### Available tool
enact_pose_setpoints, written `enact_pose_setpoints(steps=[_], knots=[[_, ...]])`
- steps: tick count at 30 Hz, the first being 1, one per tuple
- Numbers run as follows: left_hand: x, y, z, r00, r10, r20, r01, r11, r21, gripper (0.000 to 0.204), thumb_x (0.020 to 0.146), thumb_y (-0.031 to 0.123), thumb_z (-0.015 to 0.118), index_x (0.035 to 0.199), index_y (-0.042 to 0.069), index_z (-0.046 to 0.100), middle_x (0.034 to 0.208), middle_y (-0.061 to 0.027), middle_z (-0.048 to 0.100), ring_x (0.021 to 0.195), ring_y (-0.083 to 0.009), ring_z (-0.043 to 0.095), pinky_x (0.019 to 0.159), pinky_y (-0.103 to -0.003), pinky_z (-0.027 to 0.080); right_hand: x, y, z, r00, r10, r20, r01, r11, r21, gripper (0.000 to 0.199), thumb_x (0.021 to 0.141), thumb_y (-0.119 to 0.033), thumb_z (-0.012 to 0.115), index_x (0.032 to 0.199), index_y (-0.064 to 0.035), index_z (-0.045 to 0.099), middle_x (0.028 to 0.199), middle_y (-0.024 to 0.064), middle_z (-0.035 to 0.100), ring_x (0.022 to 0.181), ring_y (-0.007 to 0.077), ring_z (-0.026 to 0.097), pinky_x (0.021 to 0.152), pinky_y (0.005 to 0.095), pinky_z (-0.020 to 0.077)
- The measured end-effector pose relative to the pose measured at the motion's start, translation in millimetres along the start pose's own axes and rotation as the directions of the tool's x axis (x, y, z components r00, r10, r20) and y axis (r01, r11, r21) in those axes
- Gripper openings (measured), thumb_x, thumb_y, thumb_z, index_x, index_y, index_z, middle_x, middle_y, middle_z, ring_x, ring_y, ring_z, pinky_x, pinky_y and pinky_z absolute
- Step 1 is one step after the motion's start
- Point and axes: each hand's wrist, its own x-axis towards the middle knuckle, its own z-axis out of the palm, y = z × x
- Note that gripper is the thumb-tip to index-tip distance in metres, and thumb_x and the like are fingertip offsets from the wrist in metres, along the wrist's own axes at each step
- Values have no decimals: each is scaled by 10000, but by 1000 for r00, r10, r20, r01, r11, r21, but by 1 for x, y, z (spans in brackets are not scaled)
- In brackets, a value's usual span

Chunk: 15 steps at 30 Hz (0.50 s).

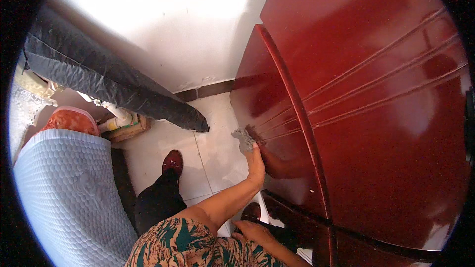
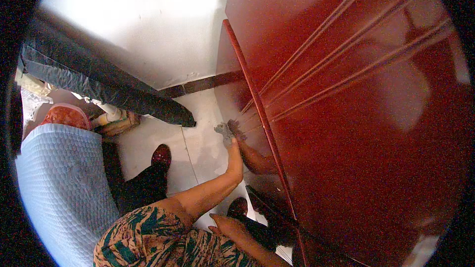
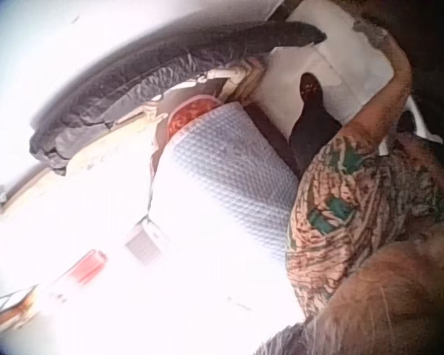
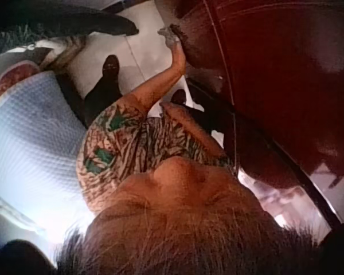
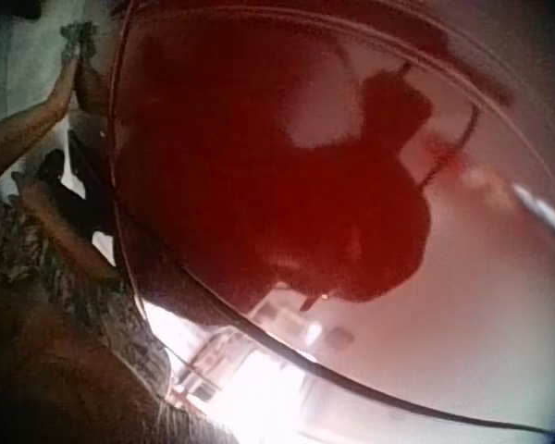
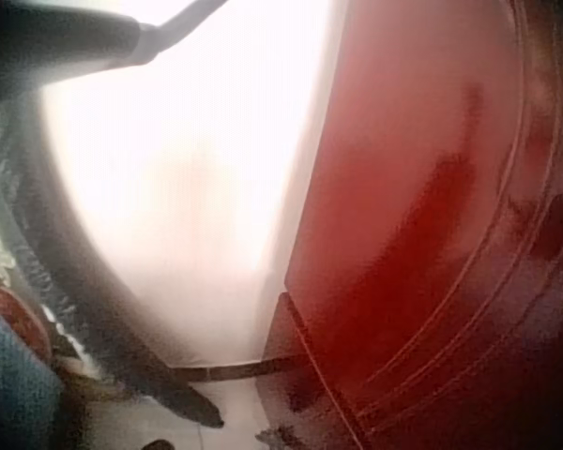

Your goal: The person wipes the exterior surfaces of a wooden wardrobe using a cloth, reaching various panels and corners.

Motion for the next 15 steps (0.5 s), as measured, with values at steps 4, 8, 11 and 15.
enact_pose_setpoints(steps=[4, 8, 11, 15], knots=[[14, 43, 8, 957, 291, -5, -288, 950, 117, 694, 974, 469, 354, 1467, 21, 159, 1504, -156, 201, 1391, -281, 188, 1139, -363, 148, -4, -9, -7, 999, -30, -20, 31, 999, 26, 433, 891, -297, 595, 1202, -7, 512, 1057, 235, 617, 952, 392, 611, 805, 451, 506], [85, 55, 4, 891, 453, 29, -449, 868, 213, 735, 961, 506, 357, 1474, 25, 145, 1505, -174, 185, 1399, -313, 160, 1145, -388, 132, -4, -25, -26, 993, 101, 63, -101, 995, 4, 428, 907, -306, 569, 1204, -4, 512, 1077, 233, 613, 957, 385, 612, 821, 446, 505], [117, 72, -1, 977, 196, 87, -200, 979, 33, 729, 948, 537, 374, 1461, 46, 206, 1491, -148, 239, 1373, -289, 225, 1129, -383, 170, -6, -21, -22, 996, 89, 25, -89, 996, -7, 451, 915, -332, 550, 1227, -10, 502, 1088, 232, 606, 975, 374, 609, 833, 443, 505], [153, 57, -35, 967, -144, 209, 169, 979, -110, 742, 929, 534, 422, 1455, 46, 234, 1487, -129, 272, 1367, -266, 246, 1118, -367, 189, -7, -9, -12, 995, 91, 44, -91, 996, 5, 439, 920, -323, 543, 1267, -61, 483, 1105, 196, 599, 1001, 347, 605, 848, 409, 495]])
